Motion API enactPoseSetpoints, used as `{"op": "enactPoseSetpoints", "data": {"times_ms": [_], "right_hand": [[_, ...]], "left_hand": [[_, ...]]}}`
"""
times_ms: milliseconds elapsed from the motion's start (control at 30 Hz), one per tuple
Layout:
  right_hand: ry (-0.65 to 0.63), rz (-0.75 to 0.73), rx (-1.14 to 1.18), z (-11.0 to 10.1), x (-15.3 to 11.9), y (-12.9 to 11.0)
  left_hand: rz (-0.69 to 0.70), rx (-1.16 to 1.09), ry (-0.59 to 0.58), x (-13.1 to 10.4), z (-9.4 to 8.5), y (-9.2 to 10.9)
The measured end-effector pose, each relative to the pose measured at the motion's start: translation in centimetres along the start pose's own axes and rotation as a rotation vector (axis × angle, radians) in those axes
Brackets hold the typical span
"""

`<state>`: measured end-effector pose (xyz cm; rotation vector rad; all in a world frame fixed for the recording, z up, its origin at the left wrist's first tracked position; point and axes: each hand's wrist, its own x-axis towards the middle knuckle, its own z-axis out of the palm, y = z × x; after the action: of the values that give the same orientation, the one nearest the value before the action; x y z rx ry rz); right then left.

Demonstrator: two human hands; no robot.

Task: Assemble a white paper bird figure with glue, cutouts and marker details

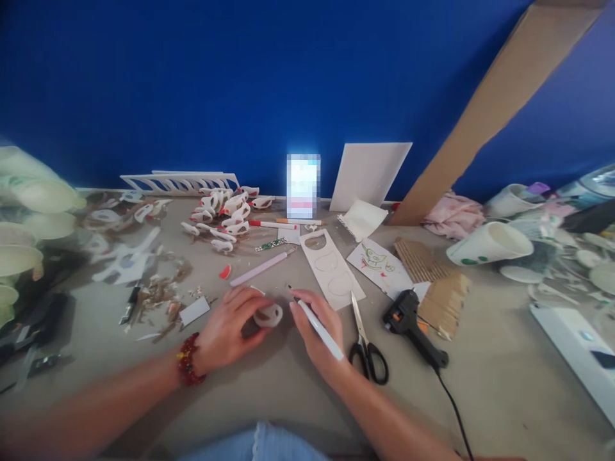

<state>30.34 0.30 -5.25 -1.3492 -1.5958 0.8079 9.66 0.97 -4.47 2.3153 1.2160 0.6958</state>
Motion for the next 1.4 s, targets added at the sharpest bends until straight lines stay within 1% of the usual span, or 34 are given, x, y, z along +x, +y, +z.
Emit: {"op": "enactPoseSetpoints", "data": {"times_ms": [100,200,333,400,467,600,800,867,967,1133,1233,1300,1333,1400], "right_hand": [[-0.053,-0.007,0.031,0.0,0.0,0.3],[-0.117,-0.026,0.01,0.0,0.0,0.7],[-0.193,-0.085,-0.042,-0.1,0.0,0.5],[-0.205,-0.107,-0.043,-0.2,0.0,0.3],[-0.196,-0.113,-0.019,-0.2,-0.1,0.1],[-0.151,-0.067,0.049,-0.2,-0.1,0.1],[-0.19,-0.013,0.07,0.1,0.0,0.5],[-0.201,0.006,0.072,0.2,0.0,0.5],[-0.204,0.01,0.074,0.2,0.1,0.4],[-0.183,-0.012,0.064,0.2,0.1,0.5],[-0.196,0.006,0.091,0.2,-0.1,0.9],[-0.186,0.031,0.137,0.3,-0.3,1.1],[-0.163,0.026,0.165,0.3,-0.3,1.2],[-0.095,-0.043,0.209,0.1,-0.3,1.1]], "left_hand": [[0.004,-0.114,0.072,-0.3,-0.1,0.3],[-0.011,-0.261,0.128,-0.6,-0.1,0.6],[-0.013,-0.473,0.159,-0.5,-0.2,0.9],[0.01,-0.499,0.152,-0.4,-0.4,0.9],[0.019,-0.473,0.128,-0.2,-0.5,0.7],[-0.013,-0.412,0.109,0.0,-0.4,0.2],[0.06,-0.348,0.069,0.1,-0.1,-0.3],[0.065,-0.309,0.052,0.0,-0.1,-0.2],[0.054,-0.19,0.02,-0.3,-0.4,-0.1],[-0.009,0.111,-0.075,-0.4,-1.3,0.0],[-0.026,0.164,-0.124,-0.3,-1.3,-0.2],[-0.016,0.158,-0.119,-0.2,-1.1,-0.4],[-0.01,0.147,-0.099,-0.2,-1.0,-0.5],[0.004,0.113,-0.021,-0.2,-0.9,-0.5]]}}
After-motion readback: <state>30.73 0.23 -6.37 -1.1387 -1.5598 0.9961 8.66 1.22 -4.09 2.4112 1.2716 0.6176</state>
